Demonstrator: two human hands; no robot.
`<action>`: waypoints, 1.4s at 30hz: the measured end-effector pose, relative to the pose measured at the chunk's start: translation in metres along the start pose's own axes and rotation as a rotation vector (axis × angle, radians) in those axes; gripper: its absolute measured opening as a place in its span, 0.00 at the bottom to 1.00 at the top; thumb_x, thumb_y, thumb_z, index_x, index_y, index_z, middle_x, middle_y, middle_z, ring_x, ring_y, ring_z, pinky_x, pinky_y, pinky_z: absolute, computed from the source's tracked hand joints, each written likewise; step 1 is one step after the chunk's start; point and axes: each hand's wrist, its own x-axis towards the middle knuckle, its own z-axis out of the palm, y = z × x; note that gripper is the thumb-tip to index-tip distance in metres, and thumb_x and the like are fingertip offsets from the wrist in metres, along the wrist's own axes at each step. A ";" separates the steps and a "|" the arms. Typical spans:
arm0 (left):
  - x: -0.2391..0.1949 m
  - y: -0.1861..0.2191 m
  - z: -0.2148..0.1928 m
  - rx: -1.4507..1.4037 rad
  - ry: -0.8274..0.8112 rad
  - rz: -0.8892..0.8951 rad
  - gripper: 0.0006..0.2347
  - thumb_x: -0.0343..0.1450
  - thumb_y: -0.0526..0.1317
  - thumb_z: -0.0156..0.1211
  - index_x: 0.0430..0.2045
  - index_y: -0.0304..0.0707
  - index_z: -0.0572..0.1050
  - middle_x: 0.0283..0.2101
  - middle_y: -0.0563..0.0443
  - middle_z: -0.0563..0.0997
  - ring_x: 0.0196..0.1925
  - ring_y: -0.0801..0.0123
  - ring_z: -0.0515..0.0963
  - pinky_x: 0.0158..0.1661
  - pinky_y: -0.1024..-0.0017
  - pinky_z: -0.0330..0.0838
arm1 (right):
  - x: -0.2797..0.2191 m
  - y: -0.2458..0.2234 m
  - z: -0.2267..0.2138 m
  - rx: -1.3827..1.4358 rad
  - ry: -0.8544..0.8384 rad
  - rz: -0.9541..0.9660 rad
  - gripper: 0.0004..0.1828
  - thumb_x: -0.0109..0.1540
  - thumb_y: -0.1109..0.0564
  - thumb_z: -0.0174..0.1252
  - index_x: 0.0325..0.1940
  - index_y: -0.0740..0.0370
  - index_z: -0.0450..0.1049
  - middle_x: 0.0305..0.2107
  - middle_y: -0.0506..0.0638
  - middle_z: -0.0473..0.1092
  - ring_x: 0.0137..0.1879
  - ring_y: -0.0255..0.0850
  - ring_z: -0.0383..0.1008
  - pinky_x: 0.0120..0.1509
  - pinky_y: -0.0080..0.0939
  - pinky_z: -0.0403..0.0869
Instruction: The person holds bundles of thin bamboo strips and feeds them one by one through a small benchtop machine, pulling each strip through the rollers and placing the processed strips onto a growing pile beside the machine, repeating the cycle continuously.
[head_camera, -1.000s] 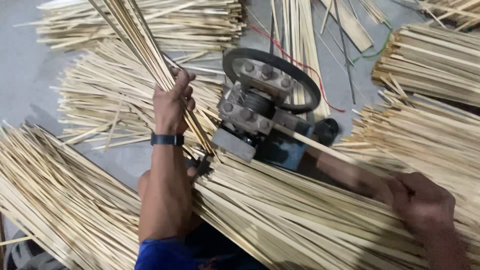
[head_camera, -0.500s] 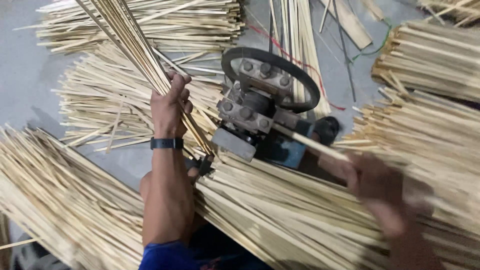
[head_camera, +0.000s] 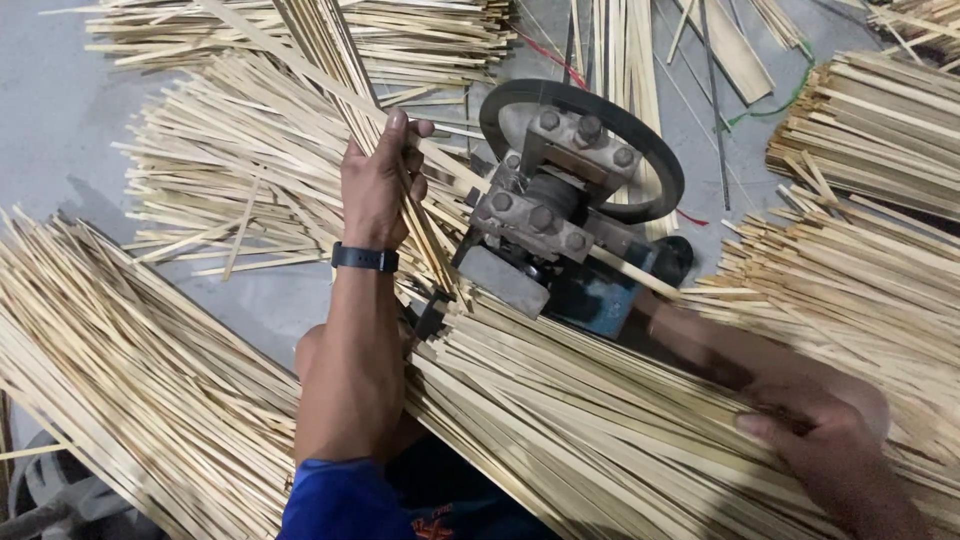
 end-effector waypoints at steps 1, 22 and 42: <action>-0.001 0.000 0.000 0.004 0.003 -0.015 0.13 0.73 0.44 0.64 0.35 0.33 0.69 0.35 0.43 0.85 0.22 0.76 0.73 0.17 0.78 0.69 | -0.004 0.000 0.004 -0.035 -0.019 -0.083 0.19 0.56 0.50 0.75 0.46 0.61 0.83 0.41 0.54 0.76 0.48 0.47 0.77 0.56 0.46 0.77; 0.047 -0.007 -0.006 0.119 -0.101 0.094 0.13 0.78 0.43 0.63 0.37 0.37 0.63 0.31 0.43 0.84 0.19 0.73 0.74 0.18 0.76 0.71 | -0.059 -0.003 -0.028 -0.244 0.262 -0.472 0.18 0.56 0.61 0.58 0.50 0.56 0.75 0.36 0.60 0.75 0.44 0.56 0.79 0.49 0.52 0.77; 0.048 0.082 -0.050 0.225 0.190 0.254 0.10 0.76 0.42 0.65 0.32 0.36 0.71 0.26 0.49 0.78 0.26 0.68 0.81 0.27 0.68 0.81 | -0.038 0.036 -0.017 -0.182 0.171 -0.260 0.10 0.58 0.50 0.67 0.42 0.53 0.82 0.41 0.49 0.79 0.48 0.42 0.80 0.55 0.42 0.78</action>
